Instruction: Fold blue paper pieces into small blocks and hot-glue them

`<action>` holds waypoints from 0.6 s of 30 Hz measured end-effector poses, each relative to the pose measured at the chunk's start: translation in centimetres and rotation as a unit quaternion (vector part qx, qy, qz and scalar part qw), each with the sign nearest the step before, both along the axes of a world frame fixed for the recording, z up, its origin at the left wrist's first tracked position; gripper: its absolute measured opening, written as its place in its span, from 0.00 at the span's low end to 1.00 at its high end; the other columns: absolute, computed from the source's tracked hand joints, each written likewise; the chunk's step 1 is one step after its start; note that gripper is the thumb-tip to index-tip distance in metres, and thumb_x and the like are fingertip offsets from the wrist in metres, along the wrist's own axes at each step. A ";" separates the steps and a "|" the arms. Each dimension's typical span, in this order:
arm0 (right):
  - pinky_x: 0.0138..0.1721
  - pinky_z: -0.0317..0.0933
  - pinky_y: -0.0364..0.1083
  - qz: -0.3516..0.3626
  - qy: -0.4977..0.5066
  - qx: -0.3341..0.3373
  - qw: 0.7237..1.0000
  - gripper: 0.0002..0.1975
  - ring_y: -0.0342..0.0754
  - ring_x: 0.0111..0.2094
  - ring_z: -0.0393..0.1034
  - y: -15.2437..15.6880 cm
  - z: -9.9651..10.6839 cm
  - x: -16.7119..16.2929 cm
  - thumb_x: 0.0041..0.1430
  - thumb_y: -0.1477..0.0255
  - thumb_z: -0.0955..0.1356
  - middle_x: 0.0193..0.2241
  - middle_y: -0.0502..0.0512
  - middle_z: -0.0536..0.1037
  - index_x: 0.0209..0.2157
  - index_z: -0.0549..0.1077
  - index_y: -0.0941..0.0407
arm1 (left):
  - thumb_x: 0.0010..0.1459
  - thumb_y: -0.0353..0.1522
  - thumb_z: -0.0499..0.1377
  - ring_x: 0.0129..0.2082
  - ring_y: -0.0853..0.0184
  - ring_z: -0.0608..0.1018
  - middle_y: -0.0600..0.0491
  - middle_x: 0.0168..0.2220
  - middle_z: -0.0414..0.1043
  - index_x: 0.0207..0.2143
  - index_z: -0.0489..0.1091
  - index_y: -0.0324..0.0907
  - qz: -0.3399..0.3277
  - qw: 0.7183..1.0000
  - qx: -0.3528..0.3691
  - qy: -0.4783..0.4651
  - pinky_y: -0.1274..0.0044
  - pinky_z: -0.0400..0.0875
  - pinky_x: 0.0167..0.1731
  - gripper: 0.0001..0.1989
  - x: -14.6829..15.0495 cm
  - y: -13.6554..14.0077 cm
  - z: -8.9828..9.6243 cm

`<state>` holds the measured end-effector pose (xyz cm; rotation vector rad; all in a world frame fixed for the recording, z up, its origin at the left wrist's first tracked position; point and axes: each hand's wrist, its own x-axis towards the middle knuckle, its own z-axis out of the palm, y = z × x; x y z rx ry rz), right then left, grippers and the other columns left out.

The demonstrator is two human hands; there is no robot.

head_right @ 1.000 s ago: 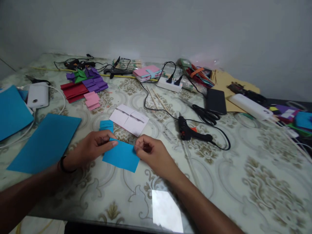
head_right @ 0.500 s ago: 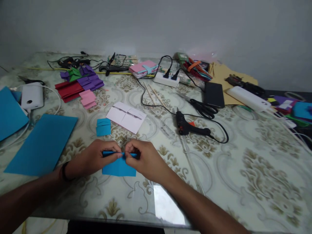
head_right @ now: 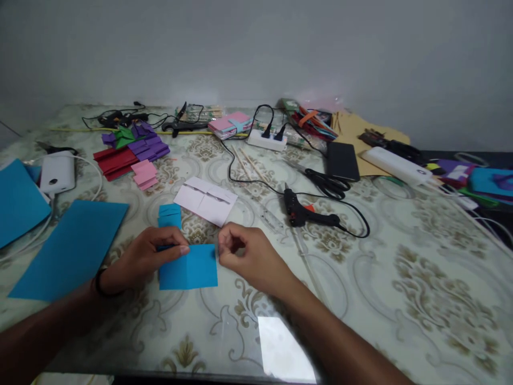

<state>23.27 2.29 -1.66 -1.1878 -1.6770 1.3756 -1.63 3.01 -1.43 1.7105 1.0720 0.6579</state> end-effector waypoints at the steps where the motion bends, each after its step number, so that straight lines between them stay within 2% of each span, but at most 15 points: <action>1: 0.31 0.58 0.43 -0.012 0.014 0.000 1.000 0.03 0.43 0.28 0.63 0.1 0.0 0.1 0.54 0.75 0.67 0.25 0.47 0.71 0.27 0.69 0.55 | 0.63 0.36 0.62 0.29 0.70 0.74 0.55 0.27 0.76 0.30 0.75 0.39 0.012 1.000 -0.003 -0.002 0.78 0.65 0.30 0.11 -0.1 0.0 0.0; 4: 0.32 0.60 0.44 -0.042 0.052 0.003 0.998 0.05 0.44 0.29 0.65 0.3 -0.5 0.0 0.61 0.69 0.67 0.28 0.49 0.71 0.32 0.70 0.55 | 0.63 0.37 0.61 0.28 0.70 0.74 0.55 0.27 0.75 0.30 0.74 0.39 0.027 1.000 -0.007 0.004 0.78 0.64 0.29 0.12 0.0 0.1 -0.2; 8: 0.32 0.60 0.44 -0.016 0.023 0.002 1.000 0.08 0.44 0.29 0.64 -0.2 -1.4 -1.0 0.64 0.65 0.68 0.28 0.48 0.70 0.36 0.73 0.56 | 0.64 0.35 0.60 0.30 0.69 0.76 0.55 0.28 0.77 0.31 0.75 0.40 0.003 1.000 0.014 0.028 0.78 0.67 0.31 0.10 0.6 -0.1 -0.2; 11: 0.31 0.59 0.43 0.010 -0.007 0.005 1.000 0.08 0.44 0.29 0.64 -0.9 -1.7 -1.7 0.65 0.66 0.69 0.26 0.48 0.70 0.34 0.73 0.56 | 0.64 0.34 0.59 0.31 0.68 0.77 0.54 0.29 0.78 0.31 0.76 0.40 -0.016 0.999 0.029 0.039 0.78 0.68 0.32 0.10 0.9 -0.4 -0.1; 18: 0.29 0.58 0.43 -0.003 -0.037 0.063 0.997 0.06 0.44 0.28 0.64 -0.8 -1.5 -1.4 0.64 0.70 0.69 0.26 0.48 0.70 0.32 0.75 0.55 | 0.64 0.33 0.60 0.32 0.67 0.79 0.55 0.31 0.80 0.32 0.77 0.41 -0.014 0.998 0.043 0.051 0.78 0.69 0.33 0.08 0.9 -0.4 -0.5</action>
